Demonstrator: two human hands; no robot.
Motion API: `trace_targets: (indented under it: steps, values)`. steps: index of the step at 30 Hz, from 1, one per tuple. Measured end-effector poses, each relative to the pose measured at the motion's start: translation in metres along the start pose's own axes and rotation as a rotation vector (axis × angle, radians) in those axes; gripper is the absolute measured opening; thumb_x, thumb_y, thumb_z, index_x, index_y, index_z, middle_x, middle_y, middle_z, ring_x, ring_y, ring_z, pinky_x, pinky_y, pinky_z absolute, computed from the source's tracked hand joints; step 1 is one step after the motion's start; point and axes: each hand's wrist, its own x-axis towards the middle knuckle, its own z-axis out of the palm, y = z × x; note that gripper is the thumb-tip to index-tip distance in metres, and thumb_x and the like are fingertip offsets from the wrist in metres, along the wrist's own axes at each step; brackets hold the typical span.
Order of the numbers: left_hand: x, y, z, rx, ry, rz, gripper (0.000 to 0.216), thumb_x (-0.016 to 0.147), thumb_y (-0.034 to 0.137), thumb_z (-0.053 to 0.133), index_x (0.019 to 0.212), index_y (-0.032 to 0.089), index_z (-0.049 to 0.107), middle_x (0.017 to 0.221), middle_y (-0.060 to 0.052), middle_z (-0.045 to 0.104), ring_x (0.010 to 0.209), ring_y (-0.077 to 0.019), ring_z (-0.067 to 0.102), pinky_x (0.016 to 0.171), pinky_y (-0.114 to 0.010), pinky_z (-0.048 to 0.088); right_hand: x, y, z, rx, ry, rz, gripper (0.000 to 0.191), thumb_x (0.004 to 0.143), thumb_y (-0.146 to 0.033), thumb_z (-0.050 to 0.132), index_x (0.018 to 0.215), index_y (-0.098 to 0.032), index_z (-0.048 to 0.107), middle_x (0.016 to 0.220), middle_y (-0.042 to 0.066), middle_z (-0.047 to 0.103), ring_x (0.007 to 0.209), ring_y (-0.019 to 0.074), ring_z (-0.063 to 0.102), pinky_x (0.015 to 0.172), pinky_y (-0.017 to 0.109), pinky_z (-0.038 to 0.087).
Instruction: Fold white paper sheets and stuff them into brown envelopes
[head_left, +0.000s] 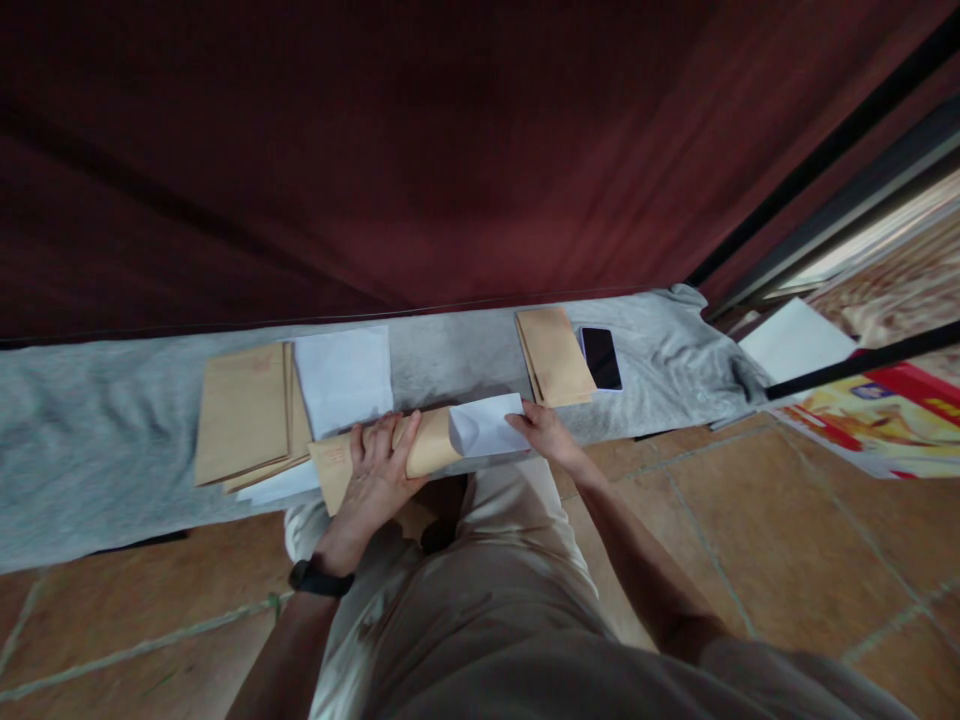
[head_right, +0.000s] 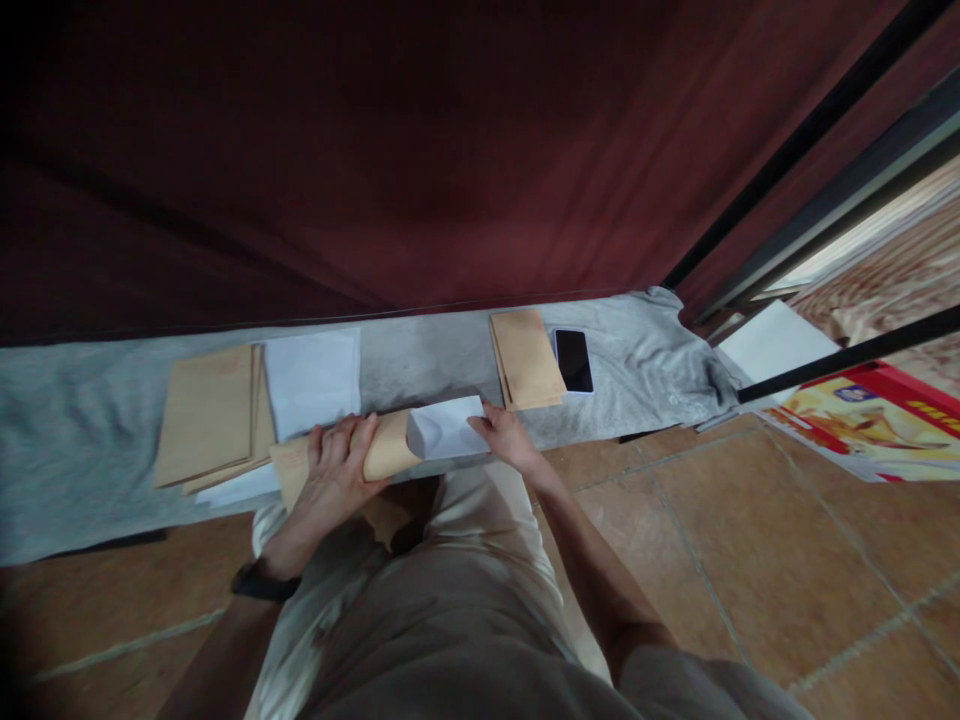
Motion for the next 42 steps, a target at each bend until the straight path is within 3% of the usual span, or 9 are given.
trace_targets:
  steps: [3,7,12,15,21,27,34,42]
  values:
    - [0.000,0.000,0.000,0.000,0.004,-0.004,0.094,0.083,0.037,0.072,0.161,0.014,0.024,0.148,-0.027,0.048,0.139,-0.0424,0.045,0.119,-0.067,0.021,-0.004,-0.008,0.012,-0.051,0.046,-0.016,0.016,0.090,-0.033,0.060,0.100,-0.023,0.066,0.085,0.003,0.071,0.076,0.0186,0.064,0.068,0.026,0.046]
    - [-0.001,0.000,0.000,0.011,0.009,-0.001,0.094,0.083,0.038,0.072,0.160,0.013,0.024,0.147,-0.027,0.048,0.139,-0.0425,0.045,0.119,-0.067,0.021,-0.008,-0.012,0.026,-0.051,0.080,-0.002,0.016,0.089,-0.034,0.061,0.101,-0.023,0.064,0.077,0.001,0.066,0.074,0.0185,0.062,0.067,0.026,0.045]
    - [-0.004,-0.001,-0.001,0.008,0.030,-0.012,0.097,0.082,0.038,0.073,0.161,0.013,0.021,0.148,-0.028,0.047,0.141,-0.0429,0.044,0.120,-0.068,0.020,-0.010,-0.009,0.029,0.223,0.159,0.021,0.026,0.089,-0.049,0.056,0.084,-0.024,0.057,0.063,-0.005,0.051,0.057,0.0136,0.050,0.056,0.024,0.041]
    - [-0.005,-0.001,0.000,0.012,0.045,-0.017,0.097,0.082,0.037,0.073,0.161,0.013,0.021,0.148,-0.028,0.047,0.141,-0.0433,0.044,0.120,-0.068,0.020,-0.013,-0.013,0.029,0.306,0.180,0.036,0.029,0.085,-0.051,0.060,0.079,-0.023,0.058,0.061,-0.006,0.050,0.056,0.0129,0.049,0.054,0.024,0.040]
    - [-0.003,0.002,0.001,0.009,0.066,0.005,0.097,0.082,0.038,0.073,0.161,0.013,0.022,0.148,-0.028,0.047,0.143,-0.0430,0.042,0.121,-0.066,0.019,-0.020,-0.031,0.044,0.151,0.232,-0.104,0.020,0.087,-0.038,0.064,0.077,-0.021,0.067,0.075,0.000,0.063,0.068,0.0144,0.058,0.065,0.025,0.045]
    - [-0.002,0.003,0.000,-0.024,0.073,0.003,0.094,0.084,0.037,0.071,0.161,0.013,0.023,0.148,-0.027,0.048,0.144,-0.0412,0.041,0.122,-0.066,0.017,-0.022,-0.032,0.064,0.010,0.243,-0.167,0.012,0.089,-0.025,0.065,0.080,-0.022,0.072,0.084,0.003,0.062,0.077,0.0156,0.061,0.075,0.026,0.050]
    - [0.001,0.008,-0.001,-0.029,0.056,0.019,0.092,0.085,0.041,0.070,0.160,0.012,0.025,0.149,-0.028,0.047,0.144,-0.0426,0.041,0.121,-0.067,0.019,-0.019,-0.031,0.071,-0.052,0.287,-0.216,0.009,0.087,-0.017,0.069,0.083,-0.023,0.074,0.103,0.006,0.065,0.101,0.0189,0.064,0.093,0.030,0.053]
    - [0.004,0.015,-0.004,-0.028,0.022,0.042,0.090,0.083,0.035,0.071,0.160,0.012,0.029,0.149,-0.028,0.047,0.144,-0.0418,0.041,0.122,-0.067,0.018,-0.016,-0.030,0.076,-0.146,0.188,-0.106,0.013,0.090,-0.013,0.065,0.087,-0.023,0.073,0.098,0.005,0.072,0.087,0.0171,0.069,0.083,0.027,0.053]
